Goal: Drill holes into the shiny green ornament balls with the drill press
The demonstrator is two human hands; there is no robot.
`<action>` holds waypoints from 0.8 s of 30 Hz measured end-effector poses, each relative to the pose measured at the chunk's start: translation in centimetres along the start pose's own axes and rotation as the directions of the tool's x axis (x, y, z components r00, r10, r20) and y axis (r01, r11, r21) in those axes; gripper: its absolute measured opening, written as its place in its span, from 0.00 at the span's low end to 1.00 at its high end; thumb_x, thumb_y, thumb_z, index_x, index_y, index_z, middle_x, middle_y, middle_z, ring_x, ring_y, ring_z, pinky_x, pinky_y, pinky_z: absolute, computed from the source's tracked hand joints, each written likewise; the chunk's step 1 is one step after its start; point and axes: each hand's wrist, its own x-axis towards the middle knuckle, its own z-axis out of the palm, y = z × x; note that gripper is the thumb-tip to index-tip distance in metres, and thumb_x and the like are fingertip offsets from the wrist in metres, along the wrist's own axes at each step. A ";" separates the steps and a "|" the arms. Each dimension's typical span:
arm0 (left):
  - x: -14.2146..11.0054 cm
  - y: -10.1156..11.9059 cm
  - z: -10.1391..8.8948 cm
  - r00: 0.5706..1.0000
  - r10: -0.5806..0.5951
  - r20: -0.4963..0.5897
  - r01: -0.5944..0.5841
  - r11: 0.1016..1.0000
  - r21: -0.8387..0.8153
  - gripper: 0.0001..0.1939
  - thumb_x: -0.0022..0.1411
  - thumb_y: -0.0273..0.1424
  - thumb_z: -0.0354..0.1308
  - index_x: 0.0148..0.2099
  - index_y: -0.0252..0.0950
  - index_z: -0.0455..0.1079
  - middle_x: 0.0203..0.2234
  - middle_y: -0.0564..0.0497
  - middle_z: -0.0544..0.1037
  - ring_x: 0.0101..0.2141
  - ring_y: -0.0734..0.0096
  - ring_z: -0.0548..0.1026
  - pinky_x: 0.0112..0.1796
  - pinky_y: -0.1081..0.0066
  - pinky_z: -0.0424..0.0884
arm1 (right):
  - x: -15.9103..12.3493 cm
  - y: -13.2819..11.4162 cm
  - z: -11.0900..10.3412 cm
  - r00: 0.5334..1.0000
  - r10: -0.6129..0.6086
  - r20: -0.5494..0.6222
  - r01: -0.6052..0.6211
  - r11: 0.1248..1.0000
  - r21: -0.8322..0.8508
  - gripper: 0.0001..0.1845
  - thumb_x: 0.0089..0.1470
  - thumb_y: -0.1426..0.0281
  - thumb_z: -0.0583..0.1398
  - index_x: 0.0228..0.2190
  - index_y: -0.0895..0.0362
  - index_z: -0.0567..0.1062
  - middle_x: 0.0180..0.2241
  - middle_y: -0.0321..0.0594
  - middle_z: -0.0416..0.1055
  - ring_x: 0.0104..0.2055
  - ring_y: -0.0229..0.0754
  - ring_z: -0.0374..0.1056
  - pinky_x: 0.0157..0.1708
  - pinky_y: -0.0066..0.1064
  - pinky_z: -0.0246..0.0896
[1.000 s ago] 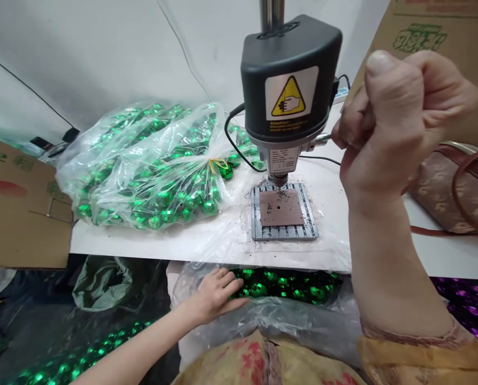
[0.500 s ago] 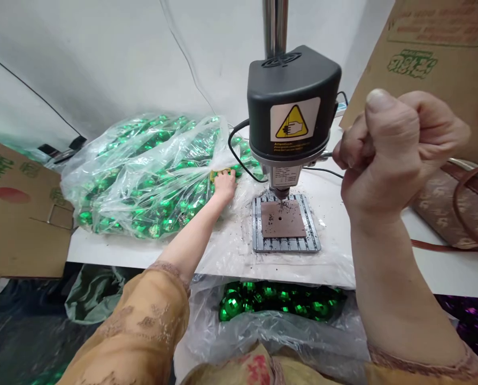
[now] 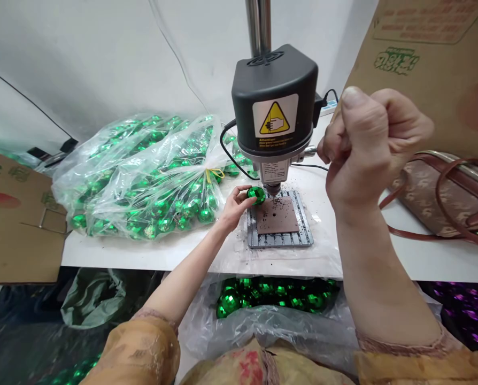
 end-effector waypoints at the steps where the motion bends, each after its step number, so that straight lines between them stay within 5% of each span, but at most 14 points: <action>1: -0.2 -0.1 0.3 1.000 0.013 -0.005 -0.013 1.000 -0.001 0.30 0.50 0.45 0.71 0.51 0.38 0.67 0.37 0.49 0.81 0.40 0.64 0.79 0.45 0.62 0.71 | 0.0 0.0 0.0 1.000 0.002 0.000 -0.002 1.000 -0.001 0.23 0.53 0.75 0.62 0.14 0.55 0.57 0.10 0.27 0.52 0.13 0.27 0.46 0.15 0.28 0.39; 13: -0.9 -0.4 2.2 0.994 0.079 0.069 -0.091 0.977 0.193 0.28 0.48 0.41 0.74 0.48 0.37 0.69 0.41 0.46 0.81 0.45 0.61 0.78 0.48 0.62 0.69 | -0.2 -0.2 -0.3 0.998 0.022 0.058 -0.017 0.996 -0.084 0.27 0.55 0.62 0.62 0.16 0.56 0.53 0.12 0.26 0.48 0.14 0.24 0.47 0.17 0.25 0.45; 24: -2.2 -1.2 3.3 0.964 0.227 0.141 -0.256 0.935 0.246 0.30 0.51 0.41 0.73 0.54 0.37 0.69 0.50 0.44 0.77 0.53 0.56 0.74 0.56 0.57 0.67 | -0.3 -0.6 -0.3 0.998 0.013 0.057 -0.010 0.998 -0.059 0.24 0.57 0.72 0.59 0.16 0.57 0.53 0.12 0.25 0.49 0.14 0.22 0.49 0.19 0.22 0.42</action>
